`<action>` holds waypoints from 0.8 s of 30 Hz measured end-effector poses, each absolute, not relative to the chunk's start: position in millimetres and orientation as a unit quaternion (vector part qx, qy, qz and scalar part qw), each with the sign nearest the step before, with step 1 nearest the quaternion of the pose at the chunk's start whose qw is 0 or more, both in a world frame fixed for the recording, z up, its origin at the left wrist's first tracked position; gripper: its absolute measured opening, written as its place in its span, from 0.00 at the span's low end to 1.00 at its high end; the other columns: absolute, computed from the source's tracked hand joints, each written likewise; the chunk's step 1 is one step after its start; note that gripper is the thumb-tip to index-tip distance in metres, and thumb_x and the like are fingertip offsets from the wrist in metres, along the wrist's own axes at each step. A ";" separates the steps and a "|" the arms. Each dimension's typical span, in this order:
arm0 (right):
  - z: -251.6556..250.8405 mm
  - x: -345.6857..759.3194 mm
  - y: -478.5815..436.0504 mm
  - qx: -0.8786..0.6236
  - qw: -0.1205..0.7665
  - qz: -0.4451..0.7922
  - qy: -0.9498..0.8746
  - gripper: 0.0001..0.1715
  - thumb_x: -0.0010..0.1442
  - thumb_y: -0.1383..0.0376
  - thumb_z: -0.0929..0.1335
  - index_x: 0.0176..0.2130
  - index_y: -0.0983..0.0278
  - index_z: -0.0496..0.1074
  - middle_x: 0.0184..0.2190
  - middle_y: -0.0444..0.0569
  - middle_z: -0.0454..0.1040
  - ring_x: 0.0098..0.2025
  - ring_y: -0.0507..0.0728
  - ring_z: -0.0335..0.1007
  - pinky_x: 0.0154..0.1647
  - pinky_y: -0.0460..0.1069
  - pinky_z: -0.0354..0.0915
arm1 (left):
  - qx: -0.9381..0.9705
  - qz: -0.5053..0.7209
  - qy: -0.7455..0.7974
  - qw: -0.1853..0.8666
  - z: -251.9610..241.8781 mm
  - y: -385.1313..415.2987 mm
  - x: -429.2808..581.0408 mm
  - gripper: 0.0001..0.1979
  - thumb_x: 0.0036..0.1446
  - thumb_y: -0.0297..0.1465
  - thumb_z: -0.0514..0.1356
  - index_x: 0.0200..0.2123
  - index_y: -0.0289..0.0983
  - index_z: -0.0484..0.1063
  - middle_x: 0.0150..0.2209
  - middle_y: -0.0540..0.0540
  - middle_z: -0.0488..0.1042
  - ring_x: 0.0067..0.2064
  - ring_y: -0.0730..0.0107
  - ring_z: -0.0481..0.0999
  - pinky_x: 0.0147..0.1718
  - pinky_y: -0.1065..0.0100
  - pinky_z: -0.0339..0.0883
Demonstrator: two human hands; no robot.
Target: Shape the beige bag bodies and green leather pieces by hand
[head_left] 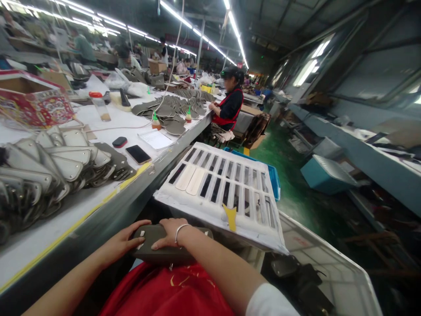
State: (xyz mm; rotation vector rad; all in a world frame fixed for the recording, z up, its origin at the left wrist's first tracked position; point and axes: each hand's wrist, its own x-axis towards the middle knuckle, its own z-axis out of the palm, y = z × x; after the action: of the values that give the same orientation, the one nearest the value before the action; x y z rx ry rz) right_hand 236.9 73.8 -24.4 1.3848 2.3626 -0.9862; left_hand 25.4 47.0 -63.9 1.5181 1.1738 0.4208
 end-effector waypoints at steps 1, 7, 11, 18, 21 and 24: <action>-24.9 238.2 74.2 0.478 0.110 -0.341 0.802 0.45 0.40 0.42 0.69 0.52 0.62 0.64 0.47 0.57 0.70 0.46 0.67 0.68 0.44 0.61 0.64 | 0.642 0.180 0.497 0.555 -64.1 46.3 26.0 0.28 0.53 0.41 0.55 0.55 0.37 0.58 0.56 0.44 0.64 0.56 0.60 0.64 0.56 0.62 0.56; -35.2 308.0 64.0 0.559 0.049 -0.374 0.739 0.37 0.47 0.43 0.67 0.51 0.59 0.67 0.50 0.52 0.69 0.50 0.65 0.65 0.48 0.57 0.62 | 0.616 0.196 0.510 0.568 -64.5 38.2 32.4 0.27 0.56 0.43 0.53 0.57 0.40 0.55 0.57 0.44 0.63 0.57 0.59 0.62 0.58 0.57 0.52; -37.0 354.9 48.6 0.600 0.031 -0.361 0.713 0.35 0.48 0.47 0.68 0.50 0.63 0.68 0.49 0.56 0.69 0.50 0.67 0.65 0.49 0.60 0.61 | 0.614 0.199 0.518 0.562 -67.4 36.6 30.9 0.27 0.56 0.44 0.52 0.56 0.39 0.56 0.57 0.45 0.63 0.57 0.59 0.63 0.58 0.58 0.53; -47.2 385.1 15.8 0.643 -0.120 -0.363 0.663 0.33 0.60 0.50 0.60 0.58 0.66 0.56 0.56 0.56 0.62 0.55 0.58 0.61 0.52 0.53 0.60 | 0.733 0.174 0.552 0.358 -63.5 35.8 33.9 0.33 0.51 0.48 0.54 0.57 0.38 0.56 0.58 0.41 0.62 0.59 0.53 0.60 0.58 0.55 0.52; -68.8 377.8 -7.1 0.669 -0.143 -0.390 0.616 0.37 0.65 0.59 0.36 0.58 0.72 0.52 0.53 0.61 0.64 0.48 0.54 0.67 0.39 0.51 0.68 | 0.823 0.129 0.497 0.244 -52.7 28.2 75.5 0.38 0.49 0.48 0.56 0.60 0.37 0.53 0.61 0.40 0.56 0.61 0.52 0.54 0.60 0.52 0.44; -78.3 356.8 -27.7 0.666 -0.131 -0.396 0.618 0.38 0.66 0.57 0.39 0.49 0.71 0.63 0.41 0.57 0.72 0.36 0.54 0.72 0.31 0.51 0.69 | 0.881 0.036 0.419 0.217 -46.9 20.0 134.7 0.45 0.41 0.45 0.61 0.61 0.36 0.51 0.62 0.41 0.52 0.62 0.52 0.51 0.61 0.50 0.38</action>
State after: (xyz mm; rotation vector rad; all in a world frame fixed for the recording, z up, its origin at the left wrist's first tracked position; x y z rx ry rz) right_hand 356.8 -27.7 -78.3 2.2881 2.1236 -1.3597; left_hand 134.7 20.0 -46.9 2.4410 1.1605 0.0986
